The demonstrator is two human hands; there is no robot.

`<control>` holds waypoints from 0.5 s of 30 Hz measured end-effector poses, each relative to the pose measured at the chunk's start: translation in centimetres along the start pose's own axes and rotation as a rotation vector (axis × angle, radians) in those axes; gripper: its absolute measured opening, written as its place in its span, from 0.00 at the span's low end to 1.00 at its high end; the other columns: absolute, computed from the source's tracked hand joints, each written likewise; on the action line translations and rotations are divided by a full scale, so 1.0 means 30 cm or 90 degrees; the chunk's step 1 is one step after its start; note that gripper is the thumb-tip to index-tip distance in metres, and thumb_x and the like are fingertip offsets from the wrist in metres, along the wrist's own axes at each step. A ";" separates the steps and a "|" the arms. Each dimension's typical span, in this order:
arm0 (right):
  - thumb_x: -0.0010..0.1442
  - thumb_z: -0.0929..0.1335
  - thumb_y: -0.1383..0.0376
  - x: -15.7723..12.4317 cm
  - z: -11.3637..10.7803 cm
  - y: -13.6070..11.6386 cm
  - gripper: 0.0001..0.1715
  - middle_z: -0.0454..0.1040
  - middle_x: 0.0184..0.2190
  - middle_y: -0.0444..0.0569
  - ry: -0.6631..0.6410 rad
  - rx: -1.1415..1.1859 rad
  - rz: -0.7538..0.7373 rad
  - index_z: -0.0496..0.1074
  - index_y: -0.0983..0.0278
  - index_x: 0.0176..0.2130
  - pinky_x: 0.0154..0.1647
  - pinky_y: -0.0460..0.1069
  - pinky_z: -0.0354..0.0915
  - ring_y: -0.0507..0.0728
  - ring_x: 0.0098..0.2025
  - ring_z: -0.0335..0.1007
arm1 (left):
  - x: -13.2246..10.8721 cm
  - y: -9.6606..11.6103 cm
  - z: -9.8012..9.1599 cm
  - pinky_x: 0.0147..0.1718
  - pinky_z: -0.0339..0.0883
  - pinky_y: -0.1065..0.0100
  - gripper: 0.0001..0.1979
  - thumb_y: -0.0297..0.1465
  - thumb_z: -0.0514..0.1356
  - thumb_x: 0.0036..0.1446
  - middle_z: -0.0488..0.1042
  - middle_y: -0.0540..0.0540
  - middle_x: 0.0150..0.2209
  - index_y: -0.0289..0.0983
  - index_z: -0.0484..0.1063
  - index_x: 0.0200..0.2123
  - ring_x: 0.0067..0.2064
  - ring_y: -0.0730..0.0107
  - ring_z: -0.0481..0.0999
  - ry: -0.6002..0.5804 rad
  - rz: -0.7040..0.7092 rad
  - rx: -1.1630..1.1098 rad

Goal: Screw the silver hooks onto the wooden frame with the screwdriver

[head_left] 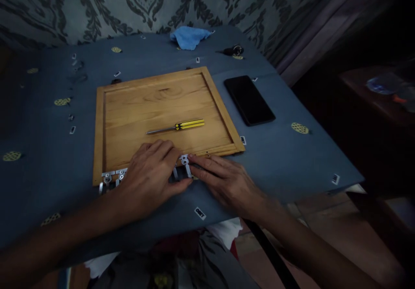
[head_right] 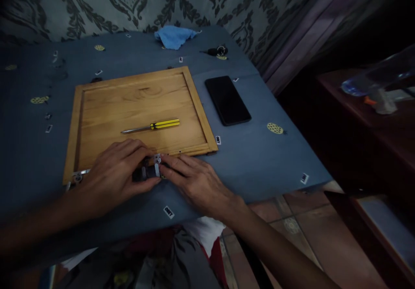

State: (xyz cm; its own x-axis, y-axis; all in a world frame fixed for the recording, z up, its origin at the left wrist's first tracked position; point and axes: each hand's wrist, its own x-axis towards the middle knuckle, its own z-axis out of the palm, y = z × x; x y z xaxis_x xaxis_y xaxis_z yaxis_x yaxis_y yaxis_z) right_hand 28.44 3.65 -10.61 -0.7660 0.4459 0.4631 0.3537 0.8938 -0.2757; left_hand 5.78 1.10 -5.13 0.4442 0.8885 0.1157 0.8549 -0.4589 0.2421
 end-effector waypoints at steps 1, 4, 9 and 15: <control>0.71 0.62 0.74 -0.003 0.002 0.001 0.20 0.79 0.58 0.58 -0.002 -0.001 0.003 0.75 0.68 0.56 0.51 0.57 0.78 0.60 0.51 0.79 | 0.001 0.000 -0.002 0.40 0.70 0.54 0.13 0.37 0.69 0.58 0.78 0.44 0.39 0.35 0.75 0.41 0.42 0.53 0.77 -0.010 0.000 0.002; 0.70 0.63 0.74 -0.008 0.005 0.003 0.21 0.78 0.59 0.58 -0.019 0.008 0.009 0.75 0.66 0.58 0.51 0.57 0.78 0.60 0.52 0.78 | 0.003 0.001 -0.001 0.41 0.70 0.54 0.13 0.38 0.68 0.59 0.77 0.44 0.39 0.35 0.74 0.40 0.43 0.52 0.77 -0.031 -0.007 0.010; 0.68 0.64 0.76 -0.007 0.009 0.007 0.22 0.79 0.58 0.57 -0.016 0.009 0.011 0.76 0.66 0.57 0.47 0.56 0.78 0.60 0.49 0.78 | 0.000 -0.010 -0.002 0.44 0.70 0.51 0.14 0.40 0.67 0.61 0.77 0.43 0.41 0.35 0.74 0.42 0.46 0.49 0.77 -0.043 -0.017 -0.010; 0.68 0.64 0.77 -0.017 0.014 0.015 0.22 0.78 0.59 0.57 -0.013 -0.002 0.001 0.76 0.66 0.57 0.48 0.56 0.78 0.60 0.50 0.78 | -0.019 -0.074 -0.161 0.38 0.67 0.63 0.08 0.37 0.59 0.68 0.79 0.49 0.39 0.39 0.74 0.41 0.41 0.61 0.79 0.034 -0.004 -0.098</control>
State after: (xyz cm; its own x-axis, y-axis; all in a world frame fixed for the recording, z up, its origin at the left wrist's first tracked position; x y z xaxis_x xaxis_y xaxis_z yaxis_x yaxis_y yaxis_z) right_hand 28.75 3.80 -11.32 -0.7762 0.4469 0.4447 0.3571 0.8930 -0.2740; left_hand 2.33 1.65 -1.08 0.4201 0.8925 0.1641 0.8048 -0.4500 0.3870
